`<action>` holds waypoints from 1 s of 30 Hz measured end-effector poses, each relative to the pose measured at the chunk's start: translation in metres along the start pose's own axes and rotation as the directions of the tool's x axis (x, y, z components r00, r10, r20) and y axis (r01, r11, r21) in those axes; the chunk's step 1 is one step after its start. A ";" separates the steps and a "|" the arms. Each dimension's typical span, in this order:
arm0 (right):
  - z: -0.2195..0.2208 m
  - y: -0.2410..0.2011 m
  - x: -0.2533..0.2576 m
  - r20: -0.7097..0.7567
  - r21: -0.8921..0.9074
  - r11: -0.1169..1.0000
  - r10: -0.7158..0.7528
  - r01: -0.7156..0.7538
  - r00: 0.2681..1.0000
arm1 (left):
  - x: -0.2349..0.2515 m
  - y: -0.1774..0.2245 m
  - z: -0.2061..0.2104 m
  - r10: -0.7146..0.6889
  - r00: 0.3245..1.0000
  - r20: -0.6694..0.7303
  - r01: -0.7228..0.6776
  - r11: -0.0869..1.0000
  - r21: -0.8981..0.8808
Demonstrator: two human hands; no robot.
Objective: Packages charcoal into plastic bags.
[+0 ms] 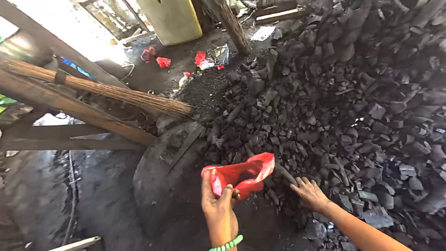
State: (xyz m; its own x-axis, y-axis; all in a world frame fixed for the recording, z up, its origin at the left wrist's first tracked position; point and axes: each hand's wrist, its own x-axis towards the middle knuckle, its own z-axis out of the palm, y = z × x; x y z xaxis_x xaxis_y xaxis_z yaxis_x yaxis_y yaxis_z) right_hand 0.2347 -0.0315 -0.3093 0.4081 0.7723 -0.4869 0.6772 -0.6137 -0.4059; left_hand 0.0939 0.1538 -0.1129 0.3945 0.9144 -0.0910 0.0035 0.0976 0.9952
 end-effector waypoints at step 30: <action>-0.039 0.076 -0.035 -0.144 0.097 0.940 0.340 -0.329 0.929 | -0.020 -0.034 0.063 -0.404 0.771 0.492 -0.436 0.229 0.870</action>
State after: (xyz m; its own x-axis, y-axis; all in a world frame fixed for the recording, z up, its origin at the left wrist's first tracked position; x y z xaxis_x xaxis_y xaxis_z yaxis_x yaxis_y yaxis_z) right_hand 0.2958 -0.0985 -0.2932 0.6978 0.5328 -0.4787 0.4430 -0.8462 -0.2961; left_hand 0.1435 0.1070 -0.1427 0.7551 0.4718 -0.4552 0.6287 -0.7181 0.2985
